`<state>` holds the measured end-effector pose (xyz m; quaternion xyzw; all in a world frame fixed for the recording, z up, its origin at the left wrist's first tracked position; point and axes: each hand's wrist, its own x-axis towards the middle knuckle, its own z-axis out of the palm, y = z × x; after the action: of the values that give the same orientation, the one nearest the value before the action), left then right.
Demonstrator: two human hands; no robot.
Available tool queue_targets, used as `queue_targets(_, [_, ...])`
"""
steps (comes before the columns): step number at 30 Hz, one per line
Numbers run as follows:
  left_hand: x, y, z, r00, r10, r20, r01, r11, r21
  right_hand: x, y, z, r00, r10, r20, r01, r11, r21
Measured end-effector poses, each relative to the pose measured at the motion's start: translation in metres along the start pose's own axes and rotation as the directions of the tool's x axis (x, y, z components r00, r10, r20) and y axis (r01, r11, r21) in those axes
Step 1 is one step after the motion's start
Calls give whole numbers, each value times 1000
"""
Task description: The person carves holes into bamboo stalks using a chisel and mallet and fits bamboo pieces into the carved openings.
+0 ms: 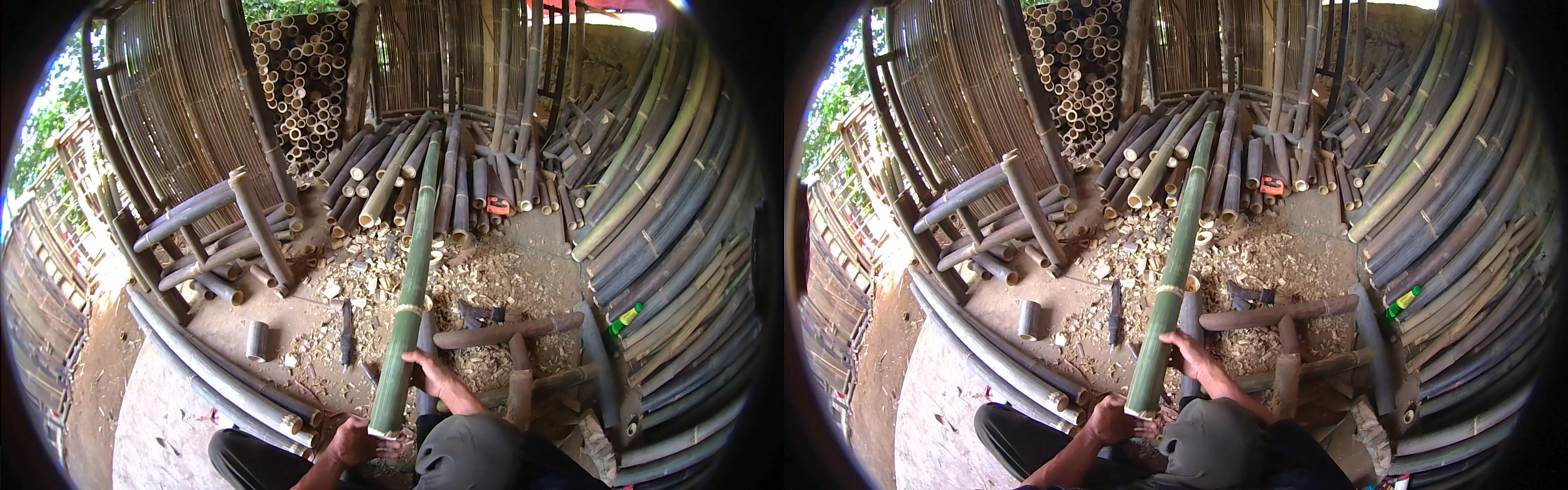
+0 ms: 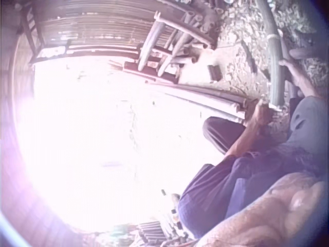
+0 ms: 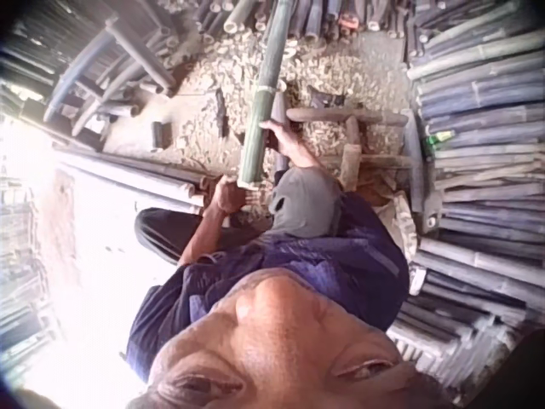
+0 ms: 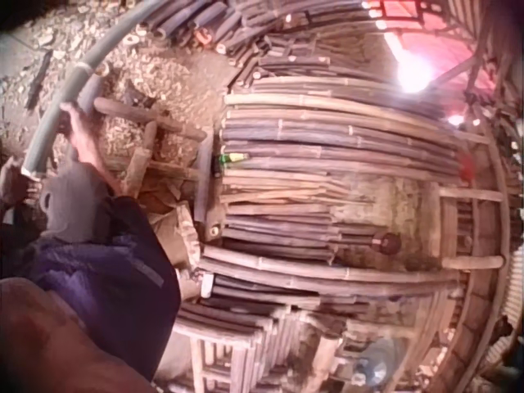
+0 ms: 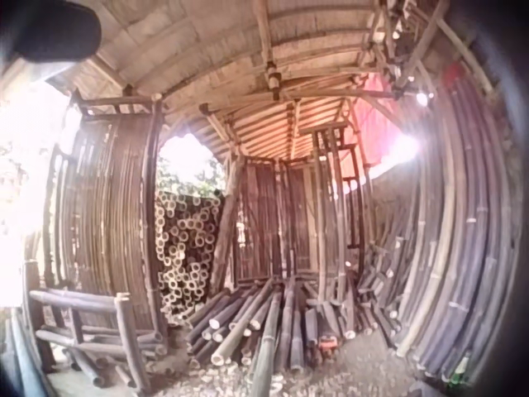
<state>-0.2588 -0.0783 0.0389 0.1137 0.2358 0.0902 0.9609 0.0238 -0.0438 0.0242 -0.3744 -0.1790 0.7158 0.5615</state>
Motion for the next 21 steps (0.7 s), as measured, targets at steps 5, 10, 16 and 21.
queue_targets(5, [-15, 8, -21, 960, 101, -262, 33, 885, 464, -10, 35, 24, 997, 71, -11, -71, 973, -221])
queue_targets(10, [30, -23, -33, 848, 373, -376, 198, 436, 878, 6, 76, -13, 935, -3, -353, -206, 807, -554])
queue_targets(16, [40, -42, -55, 670, 607, -427, 390, 202, 898, -18, 73, 14, 946, 194, -261, -279, 897, -344])
queue_targets(21, [34, -21, -46, 881, 297, -368, 156, 551, 820, -14, 84, -3, 945, 280, -167, -267, 959, 100])
